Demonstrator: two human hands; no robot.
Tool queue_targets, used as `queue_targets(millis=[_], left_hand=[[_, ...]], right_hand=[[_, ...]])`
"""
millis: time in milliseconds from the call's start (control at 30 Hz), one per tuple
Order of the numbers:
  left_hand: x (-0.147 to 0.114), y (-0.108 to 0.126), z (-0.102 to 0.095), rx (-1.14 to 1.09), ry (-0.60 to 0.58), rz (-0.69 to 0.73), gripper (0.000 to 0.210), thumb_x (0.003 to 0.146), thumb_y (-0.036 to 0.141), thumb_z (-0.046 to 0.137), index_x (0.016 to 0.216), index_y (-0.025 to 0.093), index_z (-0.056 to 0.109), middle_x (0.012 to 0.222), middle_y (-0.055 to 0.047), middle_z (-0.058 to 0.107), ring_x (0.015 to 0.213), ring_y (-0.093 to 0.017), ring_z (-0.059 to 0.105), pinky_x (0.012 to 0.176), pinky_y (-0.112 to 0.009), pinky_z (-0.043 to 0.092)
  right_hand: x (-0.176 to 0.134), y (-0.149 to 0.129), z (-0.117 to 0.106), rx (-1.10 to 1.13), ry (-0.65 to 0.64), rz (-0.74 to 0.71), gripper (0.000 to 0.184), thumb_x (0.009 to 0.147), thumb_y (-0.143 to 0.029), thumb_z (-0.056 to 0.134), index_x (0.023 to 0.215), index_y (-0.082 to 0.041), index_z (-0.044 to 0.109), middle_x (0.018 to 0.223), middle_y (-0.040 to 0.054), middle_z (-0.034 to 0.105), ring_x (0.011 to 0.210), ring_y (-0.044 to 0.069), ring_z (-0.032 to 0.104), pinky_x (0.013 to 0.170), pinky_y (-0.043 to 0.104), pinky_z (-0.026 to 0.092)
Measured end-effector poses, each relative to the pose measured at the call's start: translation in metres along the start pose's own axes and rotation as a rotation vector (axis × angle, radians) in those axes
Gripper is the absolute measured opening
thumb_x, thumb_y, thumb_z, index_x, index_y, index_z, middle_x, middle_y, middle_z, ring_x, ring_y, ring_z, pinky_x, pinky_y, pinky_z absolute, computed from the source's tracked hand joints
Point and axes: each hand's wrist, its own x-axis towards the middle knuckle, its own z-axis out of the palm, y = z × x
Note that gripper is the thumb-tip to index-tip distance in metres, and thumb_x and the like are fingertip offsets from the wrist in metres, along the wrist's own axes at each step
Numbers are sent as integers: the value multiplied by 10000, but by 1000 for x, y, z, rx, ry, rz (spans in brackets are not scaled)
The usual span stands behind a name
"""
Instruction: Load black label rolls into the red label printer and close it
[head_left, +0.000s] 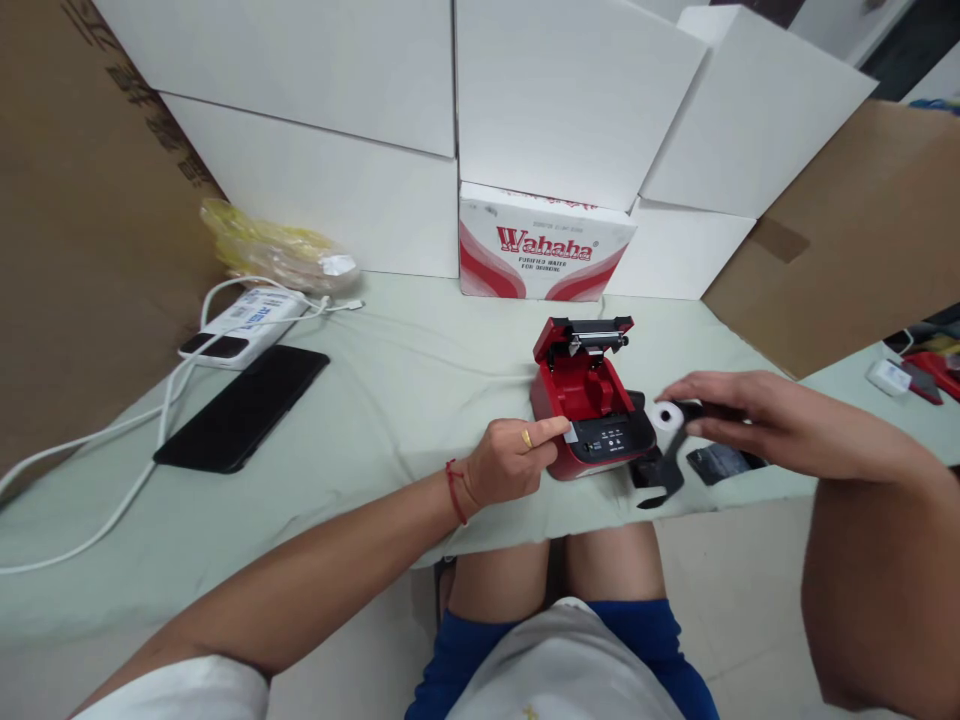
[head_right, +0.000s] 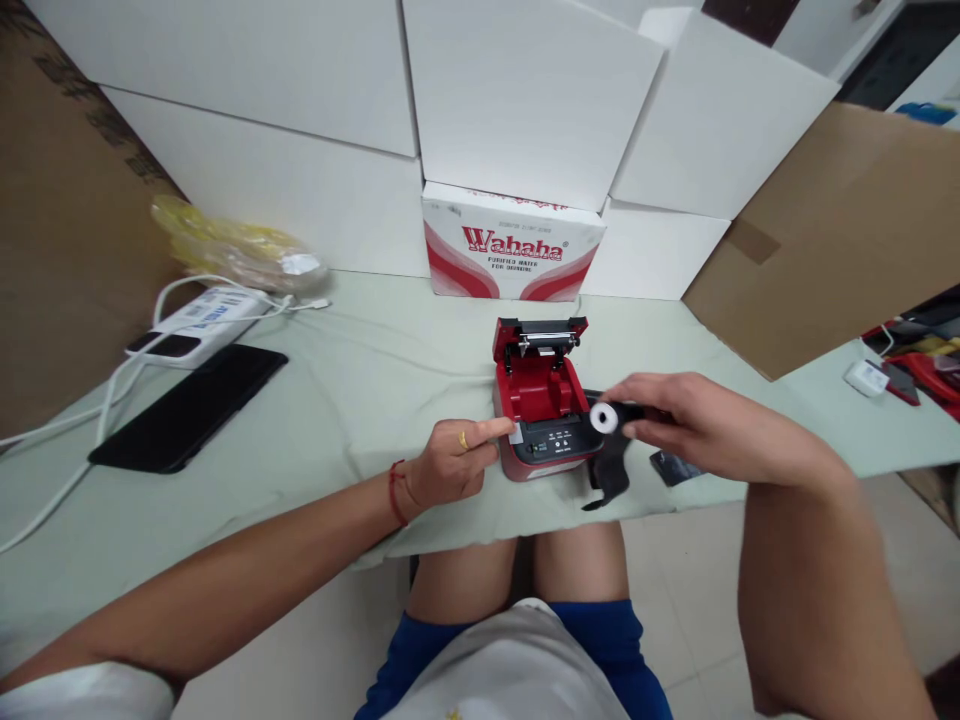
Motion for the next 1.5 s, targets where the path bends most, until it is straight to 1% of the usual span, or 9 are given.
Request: queue_targets(millis=[100,267,467,700,867,967,1100,1333,1500], left_hand=[[-3,0,2,-6,-17,-14,239,855,45,423,733,168,587,1158,-102,786,605,-103,645,589,-253,541],[-2,0,2,32,-4,0,232,837,52,424,709,171,576,1138,-81,794,617,-96,650,572,-226,526],[-2,1,3,45,-7,-17,236,829,49,424,676,171,556,1133,-76,791,603,-94,636,570,-227,513],[0,0,4,52,-4,-14,237,820,40,424,665,169,547,1130,-78,792,579,-98,619,537,-240,498],[-3,0,3,54,-39,-25,241,853,55,429,701,169,577,1170,-87,777,610,-97,630,572,-238,527],[-6,0,3,29,-67,-30,242,863,49,421,739,171,590,1217,-98,761,705,-118,692,643,-252,575],[-6,-1,3,13,-79,-41,229,856,45,428,742,173,579,1224,-106,760,707,-130,709,634,-260,588],[4,-1,-4,-13,-27,-33,217,848,52,445,699,181,537,1132,-103,783,681,-124,706,619,-244,564],[22,-1,-22,-82,25,-139,212,916,66,416,823,191,560,1069,-91,776,902,-151,744,782,-264,590]], right_hand=[[34,-22,27,-66,43,-25,342,989,-311,532,1280,-230,693,1182,90,740,1003,249,700,876,368,559],[84,-31,74,-263,36,155,382,946,-159,539,1305,-157,671,1271,144,700,1065,276,686,910,356,493],[110,-26,80,-261,-70,152,390,881,-97,578,1240,-170,710,1219,129,742,1052,259,691,846,298,459],[130,-21,88,-243,-60,150,345,863,-107,597,1181,-115,730,1154,186,755,1002,304,707,814,347,498],[95,-17,84,-79,37,-15,403,968,-207,568,1365,-187,641,1394,119,677,1266,247,636,1076,364,483],[53,-16,86,57,268,-92,298,1028,-258,512,1275,-220,674,1304,92,715,1201,219,673,1058,385,523],[6,-24,106,-11,459,-119,274,1023,-207,524,1230,-231,701,1283,109,706,1170,227,684,991,405,580],[-11,-45,141,-193,521,-155,439,980,-93,548,1413,-153,594,1340,167,674,1226,284,627,1007,500,581],[-13,-40,143,-205,517,-154,445,983,-86,537,1419,-163,576,1373,152,666,1252,279,623,1073,534,549]])
